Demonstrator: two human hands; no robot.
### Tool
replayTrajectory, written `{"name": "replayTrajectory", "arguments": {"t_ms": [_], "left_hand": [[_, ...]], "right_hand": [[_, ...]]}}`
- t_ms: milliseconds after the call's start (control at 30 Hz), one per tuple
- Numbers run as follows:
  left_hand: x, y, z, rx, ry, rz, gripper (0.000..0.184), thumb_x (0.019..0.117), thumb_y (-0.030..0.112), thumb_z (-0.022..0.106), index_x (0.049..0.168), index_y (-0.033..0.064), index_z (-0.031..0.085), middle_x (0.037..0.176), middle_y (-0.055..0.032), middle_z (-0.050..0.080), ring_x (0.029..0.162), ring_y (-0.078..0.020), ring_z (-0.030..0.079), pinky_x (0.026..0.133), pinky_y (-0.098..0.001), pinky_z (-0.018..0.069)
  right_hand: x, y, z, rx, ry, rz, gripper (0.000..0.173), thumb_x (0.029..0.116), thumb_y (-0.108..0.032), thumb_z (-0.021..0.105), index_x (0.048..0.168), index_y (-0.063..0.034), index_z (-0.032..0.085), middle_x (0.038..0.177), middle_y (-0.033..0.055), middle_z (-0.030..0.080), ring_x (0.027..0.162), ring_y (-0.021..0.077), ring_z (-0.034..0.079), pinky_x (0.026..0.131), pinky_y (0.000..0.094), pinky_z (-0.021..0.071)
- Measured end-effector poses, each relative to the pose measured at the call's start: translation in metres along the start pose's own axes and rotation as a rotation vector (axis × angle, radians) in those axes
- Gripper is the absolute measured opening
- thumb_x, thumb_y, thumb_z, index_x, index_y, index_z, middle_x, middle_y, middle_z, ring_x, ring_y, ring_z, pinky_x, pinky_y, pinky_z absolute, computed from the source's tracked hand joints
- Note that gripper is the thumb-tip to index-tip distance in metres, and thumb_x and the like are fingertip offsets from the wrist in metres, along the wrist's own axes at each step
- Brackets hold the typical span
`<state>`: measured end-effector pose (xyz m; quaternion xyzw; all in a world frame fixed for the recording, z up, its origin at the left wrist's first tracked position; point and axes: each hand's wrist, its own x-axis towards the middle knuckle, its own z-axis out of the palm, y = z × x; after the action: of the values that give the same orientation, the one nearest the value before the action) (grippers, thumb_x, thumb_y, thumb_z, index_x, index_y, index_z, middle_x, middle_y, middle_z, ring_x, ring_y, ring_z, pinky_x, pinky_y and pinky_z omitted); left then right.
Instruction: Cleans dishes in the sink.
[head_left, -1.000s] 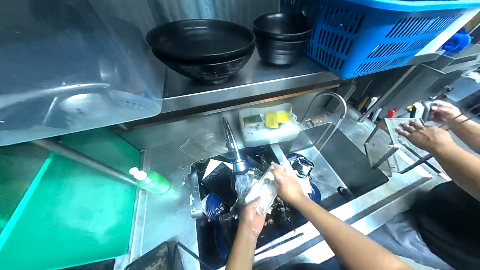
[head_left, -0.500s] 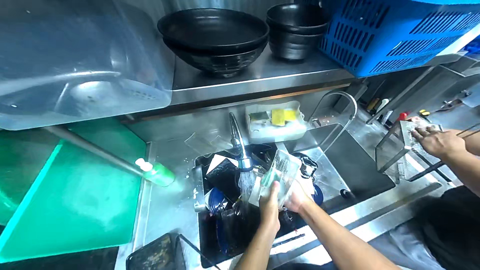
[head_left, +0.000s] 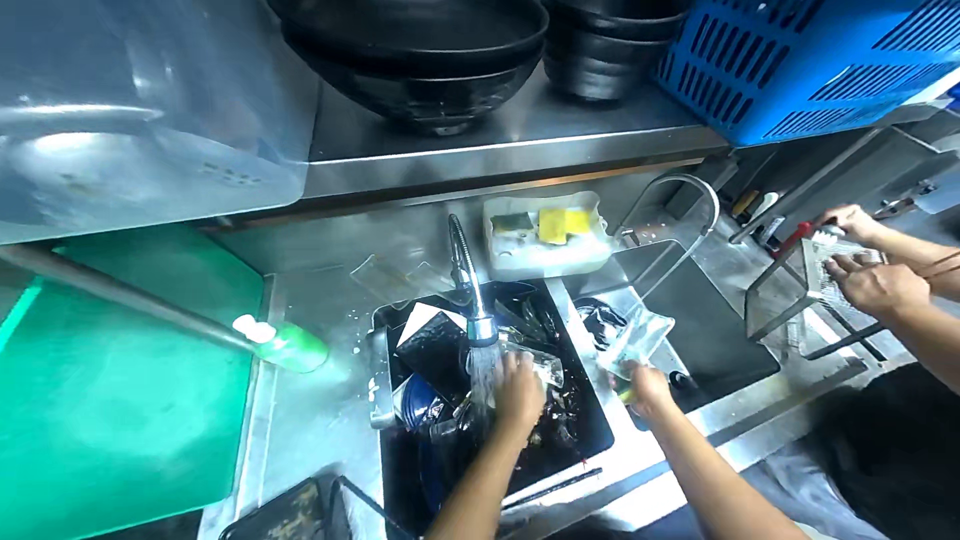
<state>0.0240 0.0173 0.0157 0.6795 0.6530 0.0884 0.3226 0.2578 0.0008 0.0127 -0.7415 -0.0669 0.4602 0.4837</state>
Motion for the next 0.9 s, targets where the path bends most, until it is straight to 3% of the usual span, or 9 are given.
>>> {"name": "replayTrajectory", "arguments": {"t_ms": [67, 133, 200, 267, 333, 533, 700, 800, 900], "left_hand": [[0.016, -0.023, -0.001, 0.187, -0.051, 0.101, 0.054, 0.0917, 0.008, 0.062, 0.144, 0.0202, 0.058, 0.161, -0.0146, 0.037, 0.151, -0.0383, 0.028, 0.116, -0.0585, 0.0368], [0.032, -0.04, 0.004, 0.283, -0.11, 0.171, 0.065, 0.0861, 0.007, 0.066, 0.148, 0.024, 0.055, 0.166, -0.0111, 0.028, 0.155, -0.0374, 0.019, 0.117, -0.0587, 0.0337], [0.042, -0.042, 0.003, 0.341, -0.194, 0.238, 0.066, 0.0858, 0.005, 0.065, 0.148, 0.0215, 0.054, 0.165, -0.0116, 0.032, 0.155, -0.0378, 0.018, 0.122, -0.0583, 0.025], [0.048, -0.037, -0.002, 0.371, -0.244, 0.279, 0.064, 0.085, 0.003, 0.065, 0.145, 0.0236, 0.057, 0.164, -0.0106, 0.035, 0.155, -0.0384, 0.018, 0.123, -0.0593, 0.0225], [0.056, -0.033, -0.007, 0.373, -0.299, 0.239, 0.066, 0.0854, 0.007, 0.065, 0.148, 0.0266, 0.054, 0.166, -0.0114, 0.031, 0.155, -0.0408, 0.015, 0.122, -0.0617, 0.0212], [0.063, -0.046, -0.006, 0.423, -0.235, 0.251, 0.057, 0.0928, 0.031, 0.065, 0.149, 0.027, 0.053, 0.156, -0.0084, 0.046, 0.146, -0.0368, 0.035, 0.115, -0.0576, 0.0348], [0.039, -0.049, -0.009, 0.377, -0.003, 0.217, 0.035, 0.1046, 0.023, 0.048, 0.134, 0.019, 0.066, 0.133, -0.0108, 0.065, 0.126, -0.0329, 0.059, 0.106, -0.0525, 0.0466], [0.018, -0.051, -0.027, 0.144, 0.102, 0.079, 0.035, 0.1071, 0.024, 0.046, 0.134, 0.0144, 0.067, 0.129, -0.0144, 0.068, 0.123, -0.0316, 0.063, 0.108, -0.0511, 0.0474], [-0.008, -0.057, -0.038, -0.255, 0.219, -0.117, 0.034, 0.1054, 0.019, 0.052, 0.13, 0.0006, 0.065, 0.125, -0.0198, 0.068, 0.12, -0.0301, 0.064, 0.107, -0.0483, 0.0483]], "right_hand": [[0.035, 0.011, -0.023, -0.094, 0.066, 0.071, 0.026, 0.1032, -0.014, 0.052, 0.122, 0.0041, 0.053, 0.084, 0.0173, 0.064, 0.059, 0.0236, 0.063, 0.054, 0.0399, 0.0575], [0.06, 0.026, -0.041, -0.243, 0.12, 0.094, 0.028, 0.1027, -0.016, 0.053, 0.123, 0.0033, 0.055, 0.089, 0.0177, 0.064, 0.063, 0.0244, 0.063, 0.057, 0.0416, 0.0573], [0.073, 0.037, -0.048, -0.47, 0.159, 0.111, 0.031, 0.1014, -0.02, 0.056, 0.122, 0.0034, 0.058, 0.1, 0.0196, 0.065, 0.074, 0.0272, 0.067, 0.067, 0.0457, 0.0585], [0.084, 0.048, -0.049, -0.663, 0.162, 0.136, 0.036, 0.1006, -0.025, 0.058, 0.123, 0.003, 0.062, 0.113, 0.0223, 0.066, 0.094, 0.0325, 0.069, 0.083, 0.0524, 0.0573], [0.094, 0.058, -0.048, -0.689, 0.145, 0.146, 0.038, 0.0994, -0.028, 0.063, 0.122, 0.0021, 0.065, 0.118, 0.0229, 0.067, 0.104, 0.035, 0.067, 0.09, 0.0552, 0.0549], [0.094, 0.061, -0.041, -0.797, 0.11, 0.162, 0.037, 0.0999, -0.031, 0.061, 0.118, 0.0011, 0.068, 0.122, 0.0225, 0.067, 0.114, 0.0355, 0.064, 0.097, 0.0566, 0.0514], [0.078, 0.046, -0.037, -0.88, 0.005, 0.033, 0.046, 0.0994, -0.033, 0.061, 0.134, -0.0029, 0.06, 0.128, 0.0229, 0.065, 0.12, 0.0372, 0.063, 0.102, 0.0581, 0.0494], [0.054, 0.029, -0.03, -0.894, -0.051, -0.154, 0.052, 0.1018, -0.037, 0.059, 0.14, -0.0025, 0.053, 0.124, 0.0227, 0.066, 0.116, 0.0364, 0.065, 0.101, 0.0563, 0.0504], [0.017, 0.009, -0.01, -0.832, -0.118, -0.381, 0.051, 0.1044, -0.037, 0.055, 0.143, -0.0043, 0.053, 0.124, 0.0217, 0.066, 0.115, 0.0346, 0.065, 0.101, 0.0552, 0.0508]]}}
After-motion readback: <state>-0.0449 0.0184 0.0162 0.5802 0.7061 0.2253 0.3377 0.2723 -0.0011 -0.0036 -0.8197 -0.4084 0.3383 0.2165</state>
